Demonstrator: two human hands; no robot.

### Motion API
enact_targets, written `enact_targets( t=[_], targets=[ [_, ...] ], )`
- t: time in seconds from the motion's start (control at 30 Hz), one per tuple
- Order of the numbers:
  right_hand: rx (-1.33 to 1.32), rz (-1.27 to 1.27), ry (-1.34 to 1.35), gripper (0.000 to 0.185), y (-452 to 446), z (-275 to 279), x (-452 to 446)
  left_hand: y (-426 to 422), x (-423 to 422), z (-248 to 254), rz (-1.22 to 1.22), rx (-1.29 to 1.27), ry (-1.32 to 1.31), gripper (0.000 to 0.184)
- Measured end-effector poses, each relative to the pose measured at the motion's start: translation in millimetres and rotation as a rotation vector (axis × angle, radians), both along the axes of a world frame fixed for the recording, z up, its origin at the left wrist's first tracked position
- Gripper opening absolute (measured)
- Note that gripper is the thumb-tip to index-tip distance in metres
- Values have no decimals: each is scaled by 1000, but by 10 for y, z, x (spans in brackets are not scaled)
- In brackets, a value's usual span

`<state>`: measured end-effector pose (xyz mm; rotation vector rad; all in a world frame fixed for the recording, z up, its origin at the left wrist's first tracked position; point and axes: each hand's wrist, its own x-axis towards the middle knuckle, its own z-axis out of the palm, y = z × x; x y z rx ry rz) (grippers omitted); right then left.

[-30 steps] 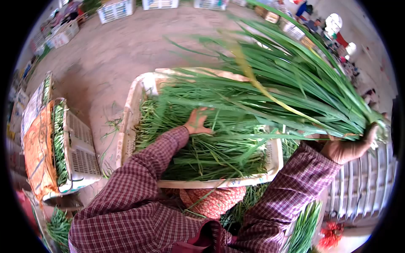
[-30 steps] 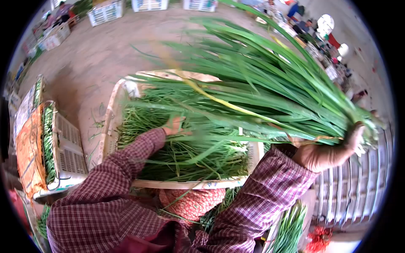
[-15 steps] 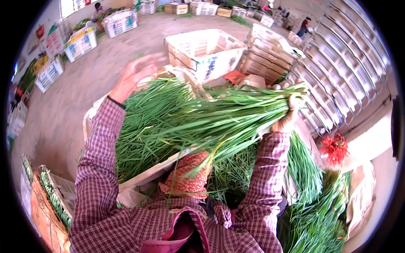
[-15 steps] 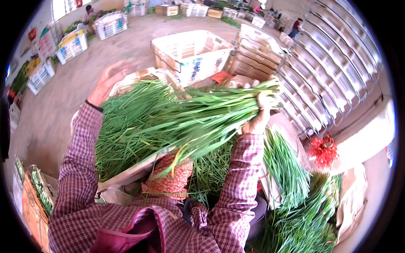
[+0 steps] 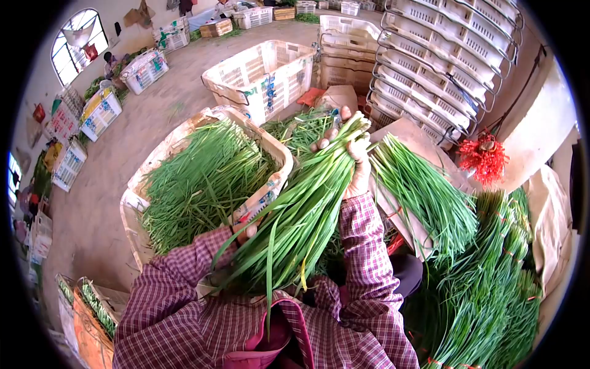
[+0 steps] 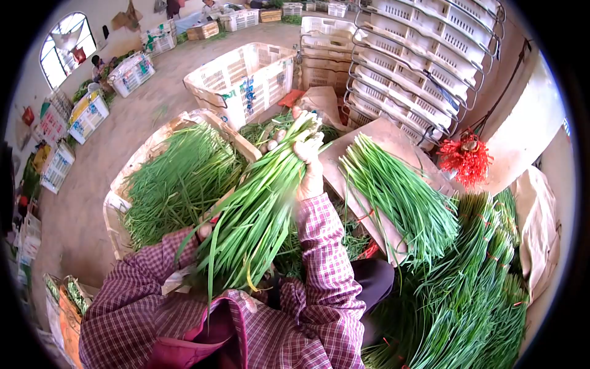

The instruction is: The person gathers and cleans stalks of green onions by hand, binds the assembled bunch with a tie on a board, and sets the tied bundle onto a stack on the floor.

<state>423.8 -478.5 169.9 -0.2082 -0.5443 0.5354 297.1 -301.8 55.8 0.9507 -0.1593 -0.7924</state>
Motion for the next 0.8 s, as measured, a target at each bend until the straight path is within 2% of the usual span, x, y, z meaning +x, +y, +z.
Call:
enact_targets(
  t=[0.1, 0.13, 0.23, 0.27, 0.3, 0.37, 0.4, 0.43, 0.47, 0.57, 0.63, 0.7, 0.73, 0.8],
  targets=[
    [-38, 102, 61, 74, -24, -49, -48, -203, -359, 83, 67, -41, 53, 58],
    [-16, 134, 38, 69, -20, -48, -52, -245, -448, 124, 94, -44, 58, 56],
    [-254, 152, 41, 67, -169, -33, 0, -295, -560, 319, 225, -1, 33, 48],
    [-443, 86, 132, 69, -242, -48, -12, -305, -574, 369, 290, 31, 11, 46],
    [-487, 8, 100, 75, -243, -97, -7, -319, -557, 402, 445, 66, -4, 52],
    [-564, -48, -49, 86, -351, -194, -18, -283, -513, 469, 417, 75, -92, 53],
    [-713, -162, -161, 94, -354, -186, -3, -292, -465, 523, 444, 30, -65, 54],
    [-674, -109, -227, 102, -412, -201, -101, -326, -480, 583, 544, 170, -82, 53],
    [-700, -47, -135, 100, -455, -219, -216, -350, -489, 661, 537, 175, -111, 52],
    [-697, -71, -61, 86, -444, -669, -280, -336, -514, 727, 504, 183, -131, 48],
    [-684, 76, -114, 96, -560, -516, -387, -302, -499, 725, 478, 191, -121, 44],
    [-765, 80, -101, 86, -582, -275, -495, -269, -508, 740, 449, 227, -161, 34],
    [-807, 33, -181, 80, -578, -272, -498, -234, -502, 651, 461, 247, -225, 31],
    [-821, -51, -254, 74, -549, -226, -518, -195, -518, 672, 408, 206, -204, 31]
  ],
)
